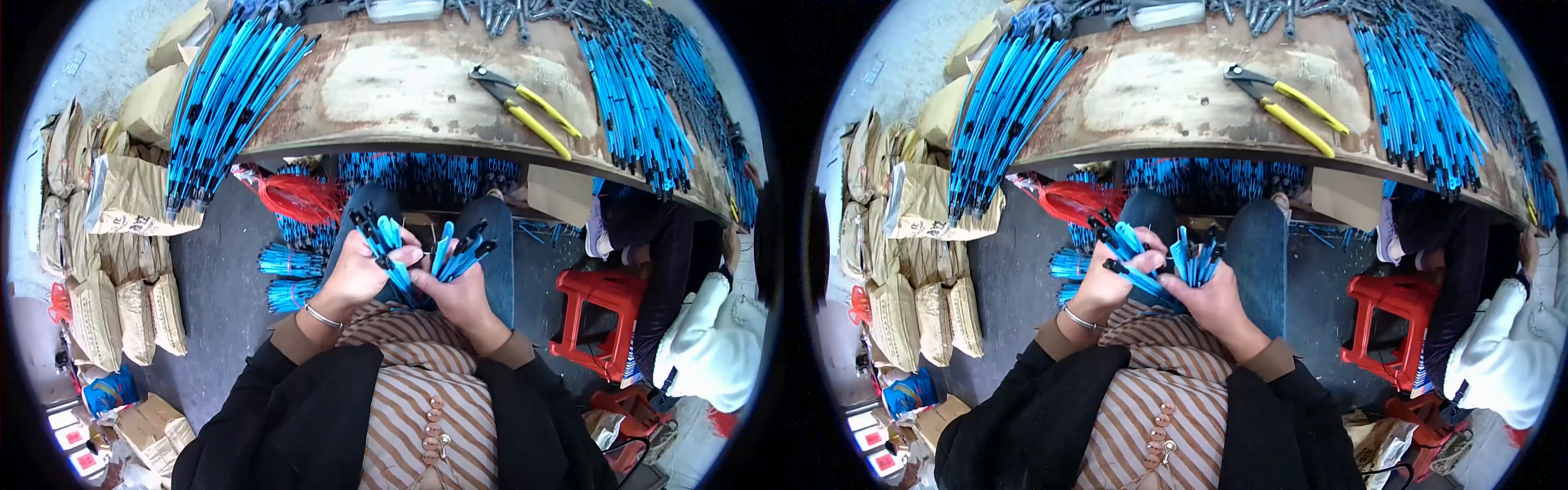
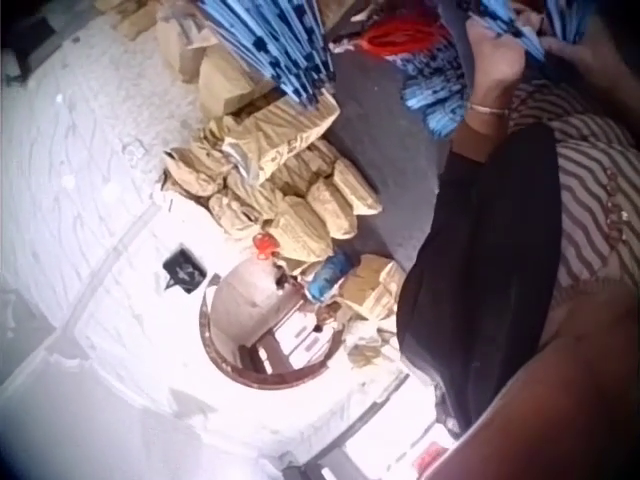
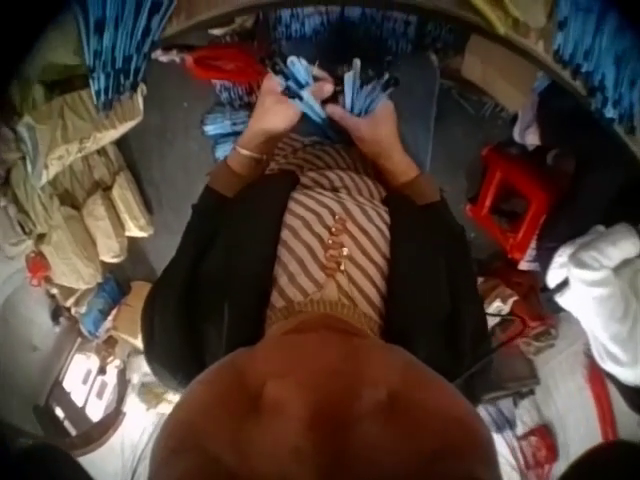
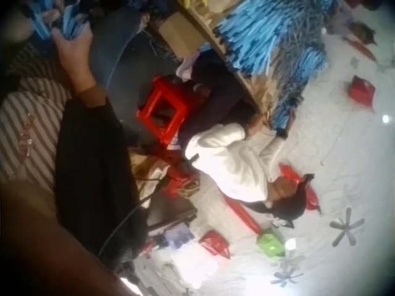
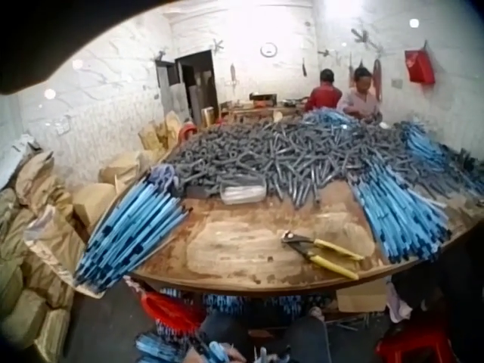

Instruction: Assembling blue plastic bristles into a circular base and trimming excess with pliers at a factory workstation.

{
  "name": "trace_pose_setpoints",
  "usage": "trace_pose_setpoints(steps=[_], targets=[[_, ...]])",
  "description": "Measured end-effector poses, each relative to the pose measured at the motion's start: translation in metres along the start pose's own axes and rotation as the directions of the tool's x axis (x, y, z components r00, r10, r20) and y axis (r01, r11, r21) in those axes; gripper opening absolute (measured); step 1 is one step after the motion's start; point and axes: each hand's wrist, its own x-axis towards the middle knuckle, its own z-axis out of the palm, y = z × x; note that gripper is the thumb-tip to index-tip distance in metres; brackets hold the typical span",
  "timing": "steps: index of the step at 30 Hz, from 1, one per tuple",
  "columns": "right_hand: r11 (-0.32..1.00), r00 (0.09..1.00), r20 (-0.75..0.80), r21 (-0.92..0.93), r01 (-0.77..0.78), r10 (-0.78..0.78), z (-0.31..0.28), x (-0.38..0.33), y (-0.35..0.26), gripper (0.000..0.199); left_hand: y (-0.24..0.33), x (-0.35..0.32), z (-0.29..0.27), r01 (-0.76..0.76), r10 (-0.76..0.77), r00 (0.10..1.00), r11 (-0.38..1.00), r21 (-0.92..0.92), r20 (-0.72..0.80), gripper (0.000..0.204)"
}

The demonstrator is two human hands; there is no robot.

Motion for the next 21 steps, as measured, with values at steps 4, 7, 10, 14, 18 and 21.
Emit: trace_pose_setpoints(steps=[4,7,10,14,18,21], targets=[[0.983,0.986,0.143,0.17,0.065,-0.09,-0.004,0.018,0.007,0.016,0.002,0.001,0.006,-0.087,0.092,0.993,0.994,-0.069,0.072,0.01],[0.908,0.953,0.089,0.34,0.245,-0.29,-0.004,0.03,0.007,0.017,-0.008,0.009,0.004,-0.341,0.329,0.936,0.935,0.098,0.126,0.019],[0.914,0.914,0.238,0.324,0.244,-0.328,-0.027,0.043,0.009,0.018,0.009,0.027,-0.005,-0.393,0.307,0.877,0.901,0.182,0.37,0.036],[0.926,0.861,0.379,0.295,0.235,-0.339,-0.054,0.056,0.011,0.022,0.082,0.065,-0.029,-0.418,0.047,0.65,0.856,0.304,0.759,0.088],[0.941,0.858,0.42,0.282,0.185,-0.295,-0.062,0.062,0.023,0.027,0.15,0.126,-0.037,-0.361,0.034,0.865,0.736,0.573,0.501,0.092],[0.965,0.869,0.451,0.242,0.103,-0.205,-0.064,0.062,0.029,0.028,0.176,0.206,0.025,-0.519,0.278,0.854,0.499,0.694,0.439,0.088]])
